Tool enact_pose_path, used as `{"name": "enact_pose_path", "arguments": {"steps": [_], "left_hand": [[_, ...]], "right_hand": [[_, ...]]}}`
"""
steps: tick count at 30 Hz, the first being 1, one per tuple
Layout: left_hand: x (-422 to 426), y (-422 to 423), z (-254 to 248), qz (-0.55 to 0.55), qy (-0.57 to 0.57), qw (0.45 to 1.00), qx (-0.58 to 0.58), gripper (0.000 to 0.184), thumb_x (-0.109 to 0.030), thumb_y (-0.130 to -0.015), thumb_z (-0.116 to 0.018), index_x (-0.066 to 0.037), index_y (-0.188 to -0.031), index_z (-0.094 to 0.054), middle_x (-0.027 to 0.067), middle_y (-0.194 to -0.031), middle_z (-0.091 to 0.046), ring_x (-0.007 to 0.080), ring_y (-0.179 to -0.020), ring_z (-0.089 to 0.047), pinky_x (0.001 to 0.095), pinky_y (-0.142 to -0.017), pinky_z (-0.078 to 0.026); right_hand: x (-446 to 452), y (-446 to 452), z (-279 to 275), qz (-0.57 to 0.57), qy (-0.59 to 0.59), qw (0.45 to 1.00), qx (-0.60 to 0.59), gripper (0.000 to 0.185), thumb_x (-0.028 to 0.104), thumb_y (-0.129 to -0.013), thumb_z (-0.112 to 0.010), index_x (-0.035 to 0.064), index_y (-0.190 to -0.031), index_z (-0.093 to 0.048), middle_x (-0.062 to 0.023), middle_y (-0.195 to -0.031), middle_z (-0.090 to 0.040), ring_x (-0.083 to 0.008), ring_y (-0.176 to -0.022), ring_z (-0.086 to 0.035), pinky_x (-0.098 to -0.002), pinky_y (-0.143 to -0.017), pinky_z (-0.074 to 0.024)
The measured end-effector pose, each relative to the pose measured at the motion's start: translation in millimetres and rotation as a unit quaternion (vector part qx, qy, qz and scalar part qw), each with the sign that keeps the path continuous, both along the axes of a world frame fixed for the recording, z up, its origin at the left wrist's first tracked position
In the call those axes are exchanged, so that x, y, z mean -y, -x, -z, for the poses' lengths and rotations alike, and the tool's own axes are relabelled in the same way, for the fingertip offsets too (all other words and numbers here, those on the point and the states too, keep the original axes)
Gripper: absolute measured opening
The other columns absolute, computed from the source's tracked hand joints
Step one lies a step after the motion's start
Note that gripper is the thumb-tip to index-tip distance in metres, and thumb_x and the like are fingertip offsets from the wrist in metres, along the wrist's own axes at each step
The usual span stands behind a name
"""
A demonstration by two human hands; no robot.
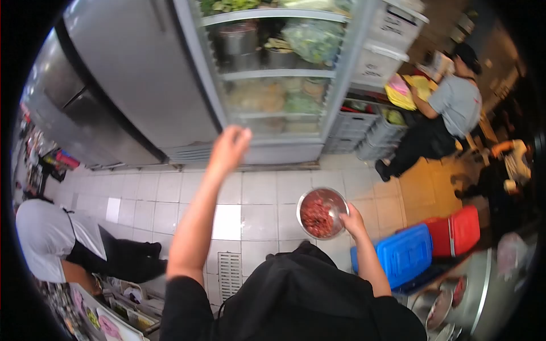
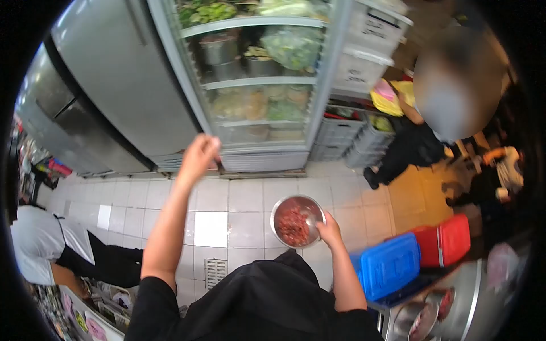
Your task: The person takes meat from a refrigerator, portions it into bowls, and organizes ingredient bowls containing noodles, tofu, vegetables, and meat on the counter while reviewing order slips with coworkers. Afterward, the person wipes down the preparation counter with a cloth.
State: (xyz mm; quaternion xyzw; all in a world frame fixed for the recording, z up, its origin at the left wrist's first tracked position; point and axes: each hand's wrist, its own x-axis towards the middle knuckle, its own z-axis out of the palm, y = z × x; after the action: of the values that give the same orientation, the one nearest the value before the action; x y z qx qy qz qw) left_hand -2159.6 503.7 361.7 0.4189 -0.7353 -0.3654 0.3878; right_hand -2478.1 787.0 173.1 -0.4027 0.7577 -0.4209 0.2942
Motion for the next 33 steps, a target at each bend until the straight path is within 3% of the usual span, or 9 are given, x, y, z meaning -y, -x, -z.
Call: {"name": "enact_pose_path", "arguments": {"steps": [3, 6, 8, 12, 15, 17, 21, 31, 33], "left_hand": [[124.0, -46.9, -83.7, -0.154, 0.135, 0.976, -0.066, 0.042, -0.042, -0.092, -0.060, -0.003, -0.105, -0.059, 0.0093, -0.080, -0.065, 0.0162, -0.060, -0.060, 0.0299, -0.053, -0.048], [234.0, -85.0, -170.1, -0.309, 0.265, 0.913, 0.028, 0.068, -0.050, -0.090, -0.056, 0.006, -0.127, -0.052, 0.0273, -0.128, -0.055, 0.0379, -0.123, -0.051, 0.0425, -0.104, -0.039], [287.4, -95.0, -217.6, -0.385, 0.282, 0.874, 0.093, 0.079, -0.056, -0.088, -0.055, 0.006, -0.137, -0.041, 0.0275, -0.139, -0.046, 0.0374, -0.131, -0.044, 0.0419, -0.107, -0.035], [386.4, -98.2, -263.1, -0.431, 0.288, 0.850, 0.093, 0.085, -0.062, -0.088, -0.050, 0.007, -0.137, -0.041, 0.0287, -0.138, -0.046, 0.0393, -0.130, -0.044, 0.0416, -0.107, -0.035], [417.7, -101.1, -279.1, -0.442, 0.231, 0.862, 0.096, 0.078, -0.062, -0.091, -0.042, 0.006, -0.130, -0.049, 0.0260, -0.129, -0.055, 0.0384, -0.124, -0.050, 0.0419, -0.104, -0.038], [446.8, -125.7, -278.0, -0.424, 0.191, 0.881, 0.088, 0.070, -0.060, -0.095, -0.037, 0.003, -0.118, -0.059, 0.0218, -0.117, -0.063, 0.0366, -0.113, -0.057, 0.0426, -0.097, -0.041], [420.0, -111.8, -273.0, -0.414, 0.210, 0.885, 0.039, 0.064, -0.057, -0.095, -0.042, 0.002, -0.102, -0.065, 0.0146, -0.091, -0.065, 0.0243, -0.090, -0.059, 0.0335, -0.084, -0.043], [321.8, -220.2, -227.2, -0.377, 0.408, 0.814, -0.166, 0.045, -0.030, -0.098, -0.054, 0.006, -0.124, -0.059, 0.0140, -0.124, -0.062, 0.0190, -0.116, -0.057, 0.0290, -0.102, -0.039], [289.6, -239.1, -225.1, -0.360, 0.389, 0.811, -0.247, 0.042, -0.029, -0.099, -0.053, 0.006, -0.119, -0.061, 0.0117, -0.113, -0.065, 0.0160, -0.104, -0.060, 0.0280, -0.094, -0.044]], "right_hand": [[23.7, 22.0, 42.7, 0.022, -0.015, 0.998, 0.049, 0.041, 0.001, -0.075, -0.055, 0.0020, -0.116, -0.058, -0.0080, -0.099, -0.065, -0.0178, -0.091, -0.061, -0.0310, -0.079, -0.0489], [66.0, 50.1, 83.9, 0.056, -0.049, 0.993, 0.091, 0.037, 0.000, -0.076, -0.054, 0.0025, -0.112, -0.059, -0.0080, -0.095, -0.064, -0.0176, -0.088, -0.060, -0.0304, -0.078, -0.0487], [108.4, 58.7, 97.6, 0.053, -0.045, 0.993, 0.091, 0.035, 0.001, -0.076, -0.054, 0.0025, -0.110, -0.059, -0.0083, -0.093, -0.064, -0.0181, -0.083, -0.061, -0.0307, -0.072, -0.0503], [213.4, 84.7, 123.9, 0.046, -0.075, 0.995, 0.055, 0.033, 0.003, -0.076, -0.054, 0.0025, -0.109, -0.058, -0.0103, -0.089, -0.064, -0.0202, -0.067, -0.062, -0.0325, -0.050, -0.0519], [301.3, 70.9, 63.7, -0.019, -0.133, 0.988, 0.074, 0.033, 0.010, -0.078, -0.055, 0.0041, -0.109, -0.058, -0.0170, -0.088, -0.066, -0.0274, -0.079, -0.067, -0.0381, -0.061, -0.0546], [357.7, 81.0, 111.4, -0.088, -0.032, 0.995, -0.035, 0.030, 0.011, -0.079, -0.054, 0.0052, -0.108, -0.057, -0.0169, -0.082, -0.066, -0.0270, -0.065, -0.066, -0.0369, -0.050, -0.0535], [429.0, 43.3, 29.3, -0.143, -0.072, 0.986, 0.052, 0.029, 0.009, -0.079, -0.053, 0.0040, -0.107, -0.057, -0.0164, -0.080, -0.065, -0.0254, -0.056, -0.064, -0.0357, -0.044, -0.0517], [526.6, -53.5, 38.0, -0.198, -0.085, 0.966, 0.142, 0.028, 0.006, -0.079, -0.055, 0.0016, -0.107, -0.058, -0.0126, -0.076, -0.063, -0.0208, -0.053, -0.062, -0.0340, -0.040, -0.0508], [546.5, -85.1, 26.8, -0.216, -0.082, 0.965, 0.124, 0.028, 0.006, -0.080, -0.054, 0.0018, -0.107, -0.058, -0.0125, -0.076, -0.063, -0.0204, -0.053, -0.062, -0.0333, -0.040, -0.0503]]}}
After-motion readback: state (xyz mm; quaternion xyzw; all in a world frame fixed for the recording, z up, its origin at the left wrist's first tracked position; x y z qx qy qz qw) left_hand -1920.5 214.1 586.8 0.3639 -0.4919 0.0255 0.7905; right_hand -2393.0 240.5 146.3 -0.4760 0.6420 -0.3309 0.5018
